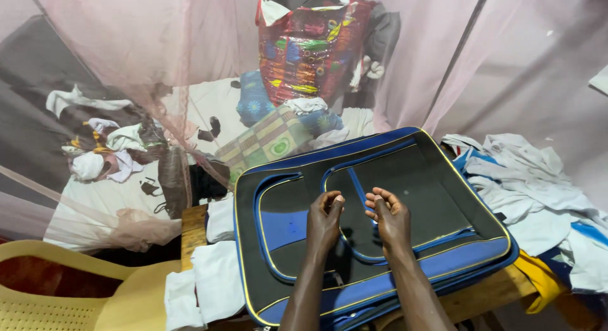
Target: Folding white clothes and a white tank top inside a suitcase.
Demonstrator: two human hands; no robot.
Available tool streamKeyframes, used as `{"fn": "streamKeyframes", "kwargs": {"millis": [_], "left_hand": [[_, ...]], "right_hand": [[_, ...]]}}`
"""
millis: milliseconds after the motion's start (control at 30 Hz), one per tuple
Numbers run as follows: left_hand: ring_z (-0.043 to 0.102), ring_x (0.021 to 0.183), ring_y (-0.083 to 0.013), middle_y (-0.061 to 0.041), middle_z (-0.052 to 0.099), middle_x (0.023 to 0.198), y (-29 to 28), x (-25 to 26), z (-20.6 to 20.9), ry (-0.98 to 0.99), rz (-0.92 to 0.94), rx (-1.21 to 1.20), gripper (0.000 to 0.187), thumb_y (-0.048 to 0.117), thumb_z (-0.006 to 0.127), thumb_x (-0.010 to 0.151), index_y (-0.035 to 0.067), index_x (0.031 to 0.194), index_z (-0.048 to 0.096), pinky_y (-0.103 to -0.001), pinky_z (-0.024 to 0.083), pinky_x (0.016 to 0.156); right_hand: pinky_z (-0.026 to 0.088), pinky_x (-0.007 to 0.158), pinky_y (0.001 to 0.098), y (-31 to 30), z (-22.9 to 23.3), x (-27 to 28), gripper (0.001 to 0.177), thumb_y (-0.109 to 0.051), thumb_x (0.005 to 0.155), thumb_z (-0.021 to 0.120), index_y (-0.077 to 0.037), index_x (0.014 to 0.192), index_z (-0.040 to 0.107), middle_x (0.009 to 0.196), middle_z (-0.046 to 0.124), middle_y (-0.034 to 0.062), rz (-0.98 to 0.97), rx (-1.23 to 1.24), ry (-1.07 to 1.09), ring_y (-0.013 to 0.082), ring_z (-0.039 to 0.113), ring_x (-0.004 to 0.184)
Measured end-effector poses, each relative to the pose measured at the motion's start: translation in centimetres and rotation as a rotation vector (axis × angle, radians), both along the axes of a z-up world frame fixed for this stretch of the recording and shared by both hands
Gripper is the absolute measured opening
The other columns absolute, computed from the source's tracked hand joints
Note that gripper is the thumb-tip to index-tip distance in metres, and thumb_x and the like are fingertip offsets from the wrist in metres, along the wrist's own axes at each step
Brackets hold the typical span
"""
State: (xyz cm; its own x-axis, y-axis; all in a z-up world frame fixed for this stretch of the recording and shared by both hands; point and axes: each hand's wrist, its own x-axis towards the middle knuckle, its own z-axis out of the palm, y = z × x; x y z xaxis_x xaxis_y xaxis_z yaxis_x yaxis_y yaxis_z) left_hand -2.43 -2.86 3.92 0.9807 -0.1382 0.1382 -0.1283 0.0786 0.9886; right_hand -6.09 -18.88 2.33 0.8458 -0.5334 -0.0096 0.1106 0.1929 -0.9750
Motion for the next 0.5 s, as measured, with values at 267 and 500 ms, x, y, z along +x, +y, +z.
{"fn": "streamKeyframes", "kwargs": {"millis": [267,500], "left_hand": [[0.072,0.089,-0.016,-0.008,0.076,0.1,-7.6,-1.4,0.2,0.031,-0.057,0.012,0.037,0.031,0.065,0.098,0.001,0.118,0.071,-0.031,0.057,0.082],[0.073,0.092,-0.0165,-0.009,0.076,0.102,-13.8,0.3,-0.2,-0.008,-0.197,-0.033,0.039,0.031,0.065,0.098,-0.001,0.119,0.07,-0.032,0.059,0.083]], "right_hand": [[0.06,0.084,0.0327,-7.1,1.6,-2.1,0.036,-0.02,0.101,0.059,0.001,0.131,0.062,0.118,0.072,0.0138,-0.028,0.009,0.035,0.0187,0.07,0.102],[0.059,0.084,0.0334,-12.3,1.5,-2.4,0.039,-0.023,0.102,0.059,0.0,0.132,0.061,0.117,0.071,0.0129,-0.163,0.064,0.012,0.0184,0.069,0.102]]}}
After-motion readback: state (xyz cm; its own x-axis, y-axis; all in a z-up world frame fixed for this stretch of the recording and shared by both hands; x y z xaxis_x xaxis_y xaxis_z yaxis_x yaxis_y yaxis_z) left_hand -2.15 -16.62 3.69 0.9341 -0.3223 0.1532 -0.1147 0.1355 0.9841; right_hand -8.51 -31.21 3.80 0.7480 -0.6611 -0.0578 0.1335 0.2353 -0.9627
